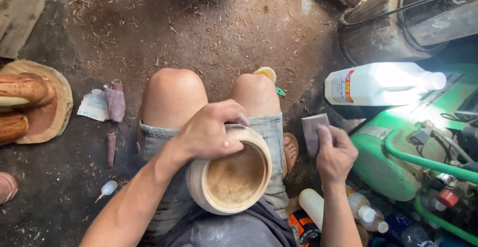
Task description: Hand-sanding a wooden bowl to smooth the surface, including rotating the bowl and sanding both the interior and exterior.
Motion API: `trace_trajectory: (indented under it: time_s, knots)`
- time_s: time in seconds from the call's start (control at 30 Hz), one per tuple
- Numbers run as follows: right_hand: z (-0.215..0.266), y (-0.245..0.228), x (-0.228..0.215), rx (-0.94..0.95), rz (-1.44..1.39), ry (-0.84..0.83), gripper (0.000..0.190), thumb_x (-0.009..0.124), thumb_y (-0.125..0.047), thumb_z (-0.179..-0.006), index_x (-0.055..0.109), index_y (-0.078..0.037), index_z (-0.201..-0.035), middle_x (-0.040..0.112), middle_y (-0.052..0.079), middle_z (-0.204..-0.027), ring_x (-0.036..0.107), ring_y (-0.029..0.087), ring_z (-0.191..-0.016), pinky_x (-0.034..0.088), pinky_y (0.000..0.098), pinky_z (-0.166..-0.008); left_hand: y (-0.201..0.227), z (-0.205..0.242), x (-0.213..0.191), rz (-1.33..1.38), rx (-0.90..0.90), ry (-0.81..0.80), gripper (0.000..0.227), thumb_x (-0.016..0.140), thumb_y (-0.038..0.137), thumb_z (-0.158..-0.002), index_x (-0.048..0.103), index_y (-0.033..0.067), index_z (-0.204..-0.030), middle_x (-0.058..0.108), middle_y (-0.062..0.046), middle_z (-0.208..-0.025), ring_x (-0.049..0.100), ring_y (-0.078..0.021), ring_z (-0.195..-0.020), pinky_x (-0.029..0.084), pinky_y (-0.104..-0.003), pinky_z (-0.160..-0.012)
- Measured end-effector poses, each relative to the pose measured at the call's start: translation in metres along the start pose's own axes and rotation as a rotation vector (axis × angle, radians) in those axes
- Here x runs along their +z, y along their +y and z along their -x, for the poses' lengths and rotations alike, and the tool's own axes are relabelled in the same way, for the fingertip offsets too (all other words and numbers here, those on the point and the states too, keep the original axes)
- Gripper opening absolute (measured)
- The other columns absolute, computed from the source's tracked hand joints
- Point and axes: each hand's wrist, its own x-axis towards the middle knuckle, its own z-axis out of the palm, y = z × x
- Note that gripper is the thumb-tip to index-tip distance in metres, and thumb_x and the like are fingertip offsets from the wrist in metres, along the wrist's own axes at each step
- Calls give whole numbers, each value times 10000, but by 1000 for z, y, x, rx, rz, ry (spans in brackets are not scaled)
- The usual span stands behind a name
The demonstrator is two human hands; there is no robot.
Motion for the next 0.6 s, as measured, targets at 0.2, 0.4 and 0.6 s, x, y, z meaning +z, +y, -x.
trace_trajectory:
  time_s: [0.2,0.4,0.6]
  knots:
    - [64,41,-6,448,-129,-380,156,672,-54,-913,623,-36,-1060,737,104,-964,682,166,-864,555,313,-704,8,99,-9,-348,321,495,543,609,413,-938,598,-48,-1224,634,-256,-1281,607,-461,-1292,488,-557,-1138]
    - [48,46,-20,191,-297,-315,507,570,2,-882,500,-59,-1380,608,107,-1302,589,178,-1147,445,277,-1024,11,97,38,-321,269,435,705,543,505,-910,526,13,-1414,558,-202,-1485,458,-470,-1461,208,-697,-1263]
    - [45,-23,-42,181,-365,-301,368,595,38,-805,643,7,-1169,701,95,-1001,636,164,-890,526,281,-807,87,58,62,-290,310,397,573,642,284,-732,633,-17,-1220,609,-242,-1365,549,-489,-1280,417,-572,-1108]
